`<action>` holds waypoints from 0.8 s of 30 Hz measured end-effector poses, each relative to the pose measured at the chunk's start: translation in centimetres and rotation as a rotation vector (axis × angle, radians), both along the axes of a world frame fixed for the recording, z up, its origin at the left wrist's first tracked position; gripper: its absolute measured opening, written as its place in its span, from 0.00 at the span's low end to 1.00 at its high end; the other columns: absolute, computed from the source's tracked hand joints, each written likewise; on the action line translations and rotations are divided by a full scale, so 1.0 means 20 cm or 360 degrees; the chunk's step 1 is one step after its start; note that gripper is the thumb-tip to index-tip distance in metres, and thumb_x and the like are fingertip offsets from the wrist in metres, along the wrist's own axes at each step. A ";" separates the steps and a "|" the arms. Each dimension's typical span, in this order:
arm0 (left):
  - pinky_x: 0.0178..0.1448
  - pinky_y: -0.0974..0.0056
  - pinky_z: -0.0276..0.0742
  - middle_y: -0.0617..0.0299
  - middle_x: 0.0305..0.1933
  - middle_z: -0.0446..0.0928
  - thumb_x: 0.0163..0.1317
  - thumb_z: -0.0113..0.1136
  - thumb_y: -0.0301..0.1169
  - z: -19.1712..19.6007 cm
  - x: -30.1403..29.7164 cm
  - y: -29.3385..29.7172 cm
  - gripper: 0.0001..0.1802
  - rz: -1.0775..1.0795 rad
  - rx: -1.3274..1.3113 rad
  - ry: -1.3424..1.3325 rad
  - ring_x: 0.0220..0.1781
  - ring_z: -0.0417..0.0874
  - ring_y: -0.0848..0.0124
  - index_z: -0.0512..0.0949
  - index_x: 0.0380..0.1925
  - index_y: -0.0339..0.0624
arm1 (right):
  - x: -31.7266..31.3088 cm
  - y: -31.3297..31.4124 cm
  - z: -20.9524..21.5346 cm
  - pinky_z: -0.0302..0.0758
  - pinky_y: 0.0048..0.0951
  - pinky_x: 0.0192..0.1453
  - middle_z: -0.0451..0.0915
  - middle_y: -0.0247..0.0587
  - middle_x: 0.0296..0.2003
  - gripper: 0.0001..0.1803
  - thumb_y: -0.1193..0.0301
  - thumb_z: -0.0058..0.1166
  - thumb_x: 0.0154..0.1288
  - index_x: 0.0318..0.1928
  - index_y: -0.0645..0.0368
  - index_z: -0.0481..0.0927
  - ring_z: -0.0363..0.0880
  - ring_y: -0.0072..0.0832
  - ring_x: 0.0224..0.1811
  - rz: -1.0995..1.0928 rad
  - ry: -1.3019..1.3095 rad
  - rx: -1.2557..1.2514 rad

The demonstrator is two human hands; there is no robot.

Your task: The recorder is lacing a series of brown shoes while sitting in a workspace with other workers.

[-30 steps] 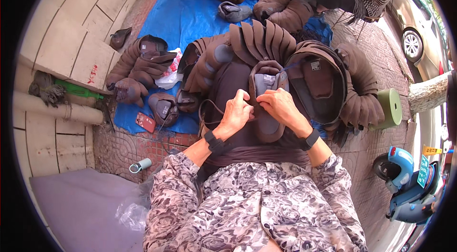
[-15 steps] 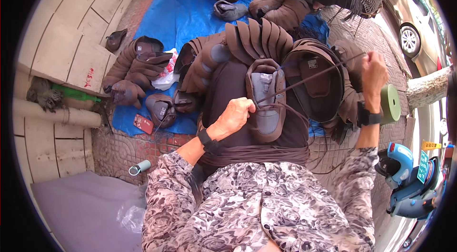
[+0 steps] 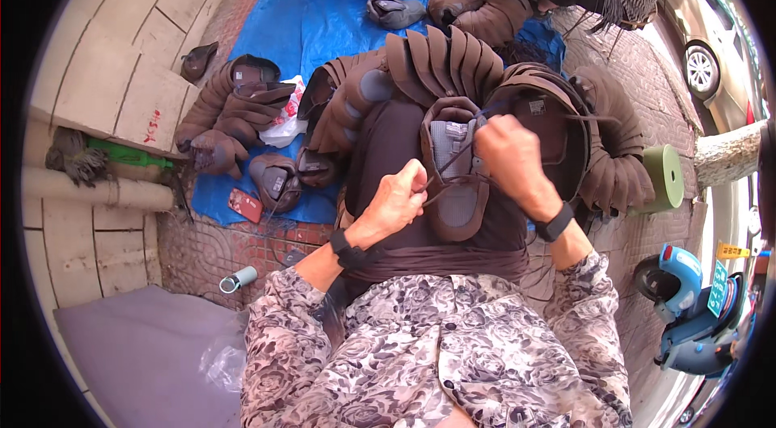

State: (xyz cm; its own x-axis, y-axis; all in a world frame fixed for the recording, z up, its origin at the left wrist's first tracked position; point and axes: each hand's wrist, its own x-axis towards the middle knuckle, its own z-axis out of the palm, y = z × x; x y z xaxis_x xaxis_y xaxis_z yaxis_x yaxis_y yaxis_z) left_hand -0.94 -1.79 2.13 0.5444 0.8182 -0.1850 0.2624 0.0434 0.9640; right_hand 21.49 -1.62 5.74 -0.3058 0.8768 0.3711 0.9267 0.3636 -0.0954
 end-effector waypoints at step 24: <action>0.42 0.65 0.73 0.61 0.37 0.80 0.59 0.58 0.24 -0.09 0.08 -0.04 0.06 0.0944 -0.1525 -0.1328 0.40 0.80 0.69 0.72 0.30 0.49 | -0.08 -0.01 -0.08 0.63 0.35 0.53 0.72 0.34 0.37 0.07 0.72 0.61 0.43 0.27 0.55 0.79 0.69 0.32 0.45 0.0406 0.0329 -0.0143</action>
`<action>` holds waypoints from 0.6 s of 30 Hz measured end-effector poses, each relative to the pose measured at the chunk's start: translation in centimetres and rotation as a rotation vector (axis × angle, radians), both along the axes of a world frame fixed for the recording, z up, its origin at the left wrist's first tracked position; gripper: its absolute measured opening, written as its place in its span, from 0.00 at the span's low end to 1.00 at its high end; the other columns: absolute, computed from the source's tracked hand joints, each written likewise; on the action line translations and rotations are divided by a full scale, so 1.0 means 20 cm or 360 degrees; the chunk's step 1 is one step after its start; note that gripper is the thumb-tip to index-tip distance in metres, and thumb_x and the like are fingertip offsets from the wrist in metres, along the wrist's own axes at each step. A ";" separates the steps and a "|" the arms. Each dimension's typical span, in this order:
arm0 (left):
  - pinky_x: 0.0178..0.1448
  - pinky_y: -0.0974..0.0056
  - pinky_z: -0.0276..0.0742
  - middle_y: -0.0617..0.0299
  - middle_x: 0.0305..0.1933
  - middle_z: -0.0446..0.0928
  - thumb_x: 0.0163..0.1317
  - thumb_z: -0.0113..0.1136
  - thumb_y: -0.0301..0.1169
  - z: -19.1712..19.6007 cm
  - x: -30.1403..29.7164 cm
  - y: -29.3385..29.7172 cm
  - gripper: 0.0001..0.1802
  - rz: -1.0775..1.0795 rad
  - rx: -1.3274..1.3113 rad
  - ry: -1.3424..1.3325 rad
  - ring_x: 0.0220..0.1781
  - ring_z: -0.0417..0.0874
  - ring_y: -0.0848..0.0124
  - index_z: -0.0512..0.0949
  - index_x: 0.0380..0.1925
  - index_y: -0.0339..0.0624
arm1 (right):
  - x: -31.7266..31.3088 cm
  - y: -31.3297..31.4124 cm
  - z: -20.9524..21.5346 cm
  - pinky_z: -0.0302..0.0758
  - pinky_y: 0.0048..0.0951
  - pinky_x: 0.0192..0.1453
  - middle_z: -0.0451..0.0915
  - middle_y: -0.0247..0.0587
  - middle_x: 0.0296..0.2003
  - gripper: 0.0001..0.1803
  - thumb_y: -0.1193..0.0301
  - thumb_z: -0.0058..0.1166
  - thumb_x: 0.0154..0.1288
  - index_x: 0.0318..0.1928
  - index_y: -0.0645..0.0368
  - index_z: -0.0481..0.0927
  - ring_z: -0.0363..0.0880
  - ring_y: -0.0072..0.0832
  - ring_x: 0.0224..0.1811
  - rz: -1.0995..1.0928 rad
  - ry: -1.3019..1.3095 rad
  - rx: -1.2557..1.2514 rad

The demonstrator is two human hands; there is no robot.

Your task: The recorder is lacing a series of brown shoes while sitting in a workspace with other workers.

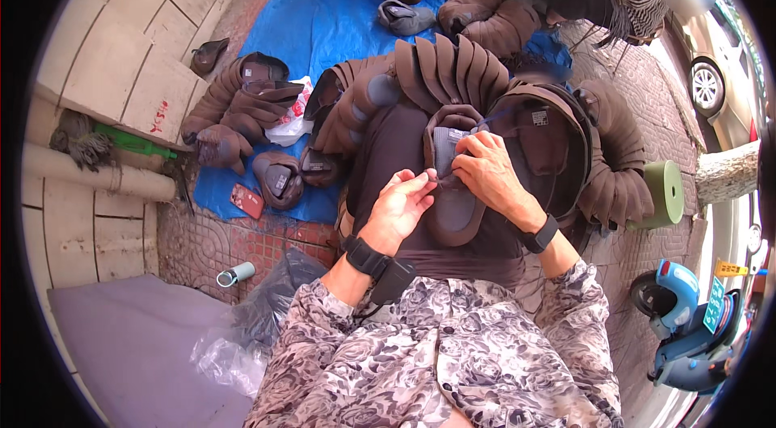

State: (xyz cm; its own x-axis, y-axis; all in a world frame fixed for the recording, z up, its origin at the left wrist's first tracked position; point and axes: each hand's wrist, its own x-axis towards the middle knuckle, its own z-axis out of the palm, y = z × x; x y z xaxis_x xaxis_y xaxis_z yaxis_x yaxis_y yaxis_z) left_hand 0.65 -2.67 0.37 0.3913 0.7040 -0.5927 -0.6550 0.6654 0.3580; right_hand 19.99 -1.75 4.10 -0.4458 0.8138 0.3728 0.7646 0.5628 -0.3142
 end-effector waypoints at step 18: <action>0.40 0.64 0.73 0.61 0.32 0.79 0.54 0.60 0.24 0.12 0.07 0.04 0.01 -0.0241 0.2371 0.1869 0.36 0.79 0.67 0.79 0.28 0.41 | 0.22 0.06 0.14 0.73 0.38 0.38 0.72 0.45 0.32 0.22 0.74 0.61 0.48 0.48 0.55 0.74 0.75 0.45 0.35 -0.0044 0.0150 -0.0549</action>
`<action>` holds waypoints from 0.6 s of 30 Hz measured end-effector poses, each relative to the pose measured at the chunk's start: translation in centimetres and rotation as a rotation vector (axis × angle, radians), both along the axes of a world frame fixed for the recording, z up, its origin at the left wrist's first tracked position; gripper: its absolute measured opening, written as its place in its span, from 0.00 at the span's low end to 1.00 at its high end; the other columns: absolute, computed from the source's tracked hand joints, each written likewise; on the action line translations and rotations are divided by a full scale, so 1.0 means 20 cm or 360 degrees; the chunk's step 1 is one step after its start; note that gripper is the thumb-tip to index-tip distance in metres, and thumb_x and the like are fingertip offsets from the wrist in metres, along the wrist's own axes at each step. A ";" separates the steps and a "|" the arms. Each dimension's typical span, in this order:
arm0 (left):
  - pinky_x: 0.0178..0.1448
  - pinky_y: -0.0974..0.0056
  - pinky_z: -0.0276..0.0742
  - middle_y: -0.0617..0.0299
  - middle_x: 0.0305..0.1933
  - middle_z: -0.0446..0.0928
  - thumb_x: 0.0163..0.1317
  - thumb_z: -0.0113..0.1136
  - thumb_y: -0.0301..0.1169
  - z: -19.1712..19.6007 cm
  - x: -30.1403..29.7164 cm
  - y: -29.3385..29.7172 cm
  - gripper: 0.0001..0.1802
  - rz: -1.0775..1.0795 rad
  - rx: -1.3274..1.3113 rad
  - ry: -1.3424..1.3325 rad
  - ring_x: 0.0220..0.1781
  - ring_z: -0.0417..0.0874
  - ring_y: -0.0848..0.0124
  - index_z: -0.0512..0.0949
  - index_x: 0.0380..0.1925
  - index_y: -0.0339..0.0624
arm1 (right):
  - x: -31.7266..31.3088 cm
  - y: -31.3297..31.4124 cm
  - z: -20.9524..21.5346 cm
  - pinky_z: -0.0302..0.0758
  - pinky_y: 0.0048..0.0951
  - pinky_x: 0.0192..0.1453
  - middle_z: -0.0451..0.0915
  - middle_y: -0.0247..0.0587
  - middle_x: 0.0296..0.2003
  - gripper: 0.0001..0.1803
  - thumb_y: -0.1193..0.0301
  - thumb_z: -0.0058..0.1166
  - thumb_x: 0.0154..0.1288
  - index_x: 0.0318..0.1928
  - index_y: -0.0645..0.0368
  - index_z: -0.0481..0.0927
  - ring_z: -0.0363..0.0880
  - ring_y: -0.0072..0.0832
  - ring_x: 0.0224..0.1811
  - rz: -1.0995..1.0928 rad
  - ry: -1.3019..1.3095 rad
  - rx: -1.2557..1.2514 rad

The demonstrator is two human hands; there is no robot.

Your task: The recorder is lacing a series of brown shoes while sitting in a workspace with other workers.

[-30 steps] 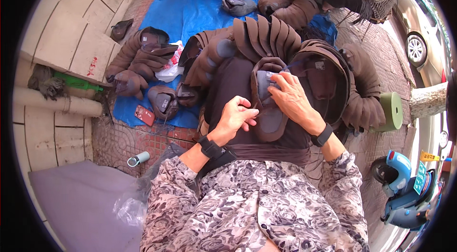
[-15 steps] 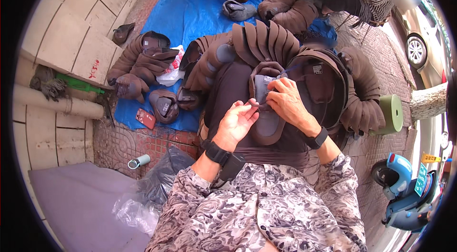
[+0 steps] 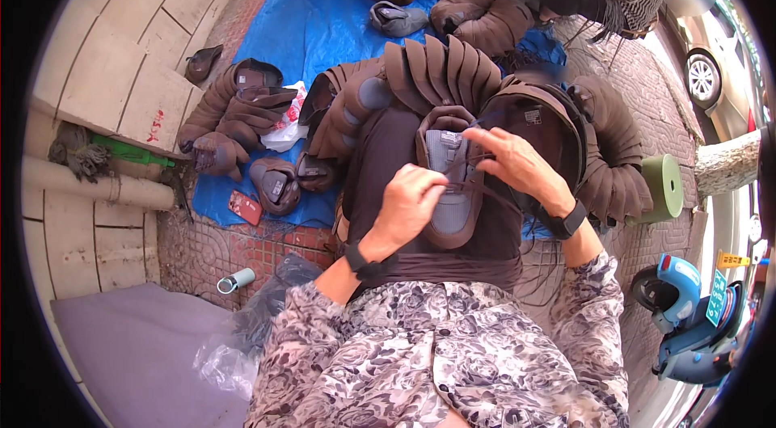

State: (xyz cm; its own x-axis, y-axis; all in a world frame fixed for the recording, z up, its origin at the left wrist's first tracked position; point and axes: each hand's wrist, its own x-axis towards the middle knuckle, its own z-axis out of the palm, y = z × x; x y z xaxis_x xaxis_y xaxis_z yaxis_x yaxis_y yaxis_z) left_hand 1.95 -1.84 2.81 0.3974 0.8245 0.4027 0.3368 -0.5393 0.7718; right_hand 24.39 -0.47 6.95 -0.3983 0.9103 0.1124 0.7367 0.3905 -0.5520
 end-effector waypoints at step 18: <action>0.39 0.62 0.71 0.61 0.27 0.70 0.46 0.58 0.29 -0.14 0.24 0.13 0.05 -0.0243 0.0611 0.0474 0.35 0.74 0.64 0.78 0.25 0.42 | 0.03 -0.05 -0.09 0.72 0.35 0.30 0.70 0.38 0.28 0.19 0.68 0.68 0.40 0.33 0.54 0.75 0.75 0.39 0.28 0.0118 0.0003 0.0233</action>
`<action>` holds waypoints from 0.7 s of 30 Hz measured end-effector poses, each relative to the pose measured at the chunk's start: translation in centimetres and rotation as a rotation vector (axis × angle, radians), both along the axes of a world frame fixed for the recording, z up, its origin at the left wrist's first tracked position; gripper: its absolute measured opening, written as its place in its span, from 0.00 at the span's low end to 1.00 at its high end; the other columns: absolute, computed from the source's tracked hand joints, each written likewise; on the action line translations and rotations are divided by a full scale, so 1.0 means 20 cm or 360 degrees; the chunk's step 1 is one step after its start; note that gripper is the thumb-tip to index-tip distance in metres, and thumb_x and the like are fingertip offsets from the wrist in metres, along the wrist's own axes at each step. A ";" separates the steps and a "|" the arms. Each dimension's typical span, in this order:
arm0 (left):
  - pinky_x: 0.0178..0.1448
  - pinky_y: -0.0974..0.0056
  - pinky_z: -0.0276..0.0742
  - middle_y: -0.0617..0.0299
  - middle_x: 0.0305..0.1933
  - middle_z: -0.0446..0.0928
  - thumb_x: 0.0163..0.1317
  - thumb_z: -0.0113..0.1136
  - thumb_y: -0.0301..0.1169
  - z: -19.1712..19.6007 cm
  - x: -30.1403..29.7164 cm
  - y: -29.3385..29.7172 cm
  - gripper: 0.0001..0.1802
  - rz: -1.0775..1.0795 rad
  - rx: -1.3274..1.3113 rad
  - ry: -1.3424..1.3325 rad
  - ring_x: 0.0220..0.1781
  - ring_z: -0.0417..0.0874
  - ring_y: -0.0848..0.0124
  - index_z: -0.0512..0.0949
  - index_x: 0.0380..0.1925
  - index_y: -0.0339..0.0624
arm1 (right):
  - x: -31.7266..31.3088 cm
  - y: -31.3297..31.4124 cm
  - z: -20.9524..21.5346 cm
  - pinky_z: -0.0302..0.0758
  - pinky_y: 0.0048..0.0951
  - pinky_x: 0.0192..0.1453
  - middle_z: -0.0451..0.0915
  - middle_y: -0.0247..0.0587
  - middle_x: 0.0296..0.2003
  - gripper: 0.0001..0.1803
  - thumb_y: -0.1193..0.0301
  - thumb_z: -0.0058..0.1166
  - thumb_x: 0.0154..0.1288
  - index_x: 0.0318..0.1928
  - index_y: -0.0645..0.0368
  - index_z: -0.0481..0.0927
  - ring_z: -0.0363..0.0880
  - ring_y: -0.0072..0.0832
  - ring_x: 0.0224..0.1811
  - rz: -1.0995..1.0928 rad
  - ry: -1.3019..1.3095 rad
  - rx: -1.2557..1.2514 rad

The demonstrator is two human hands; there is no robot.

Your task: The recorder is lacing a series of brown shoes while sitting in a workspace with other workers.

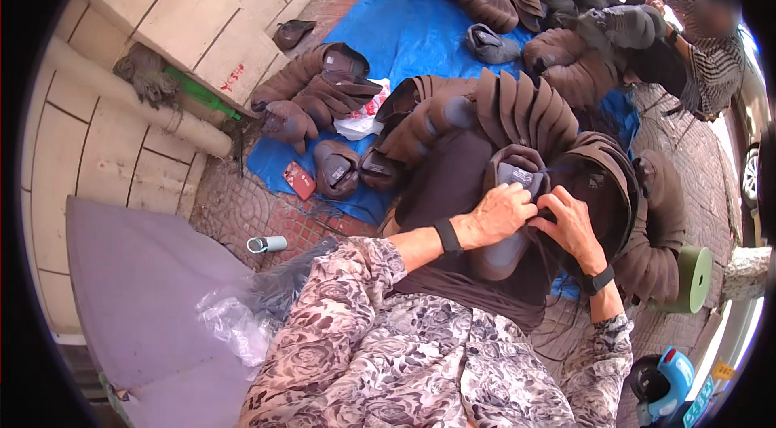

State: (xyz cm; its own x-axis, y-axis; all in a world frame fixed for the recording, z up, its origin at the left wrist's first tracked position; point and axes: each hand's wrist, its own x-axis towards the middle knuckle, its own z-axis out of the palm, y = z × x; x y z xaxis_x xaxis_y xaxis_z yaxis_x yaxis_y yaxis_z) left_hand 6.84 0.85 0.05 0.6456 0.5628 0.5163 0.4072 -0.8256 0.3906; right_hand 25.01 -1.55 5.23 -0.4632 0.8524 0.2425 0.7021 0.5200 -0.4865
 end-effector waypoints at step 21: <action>0.56 0.55 0.66 0.50 0.45 0.70 0.46 0.57 0.18 0.19 -0.89 0.09 0.25 0.0735 -0.0020 0.0202 0.50 0.70 0.53 0.70 0.49 0.40 | -0.01 -0.08 0.16 0.70 0.39 0.48 0.74 0.42 0.37 0.23 0.78 0.61 0.38 0.42 0.58 0.77 0.71 0.43 0.43 -0.0424 0.0121 0.0665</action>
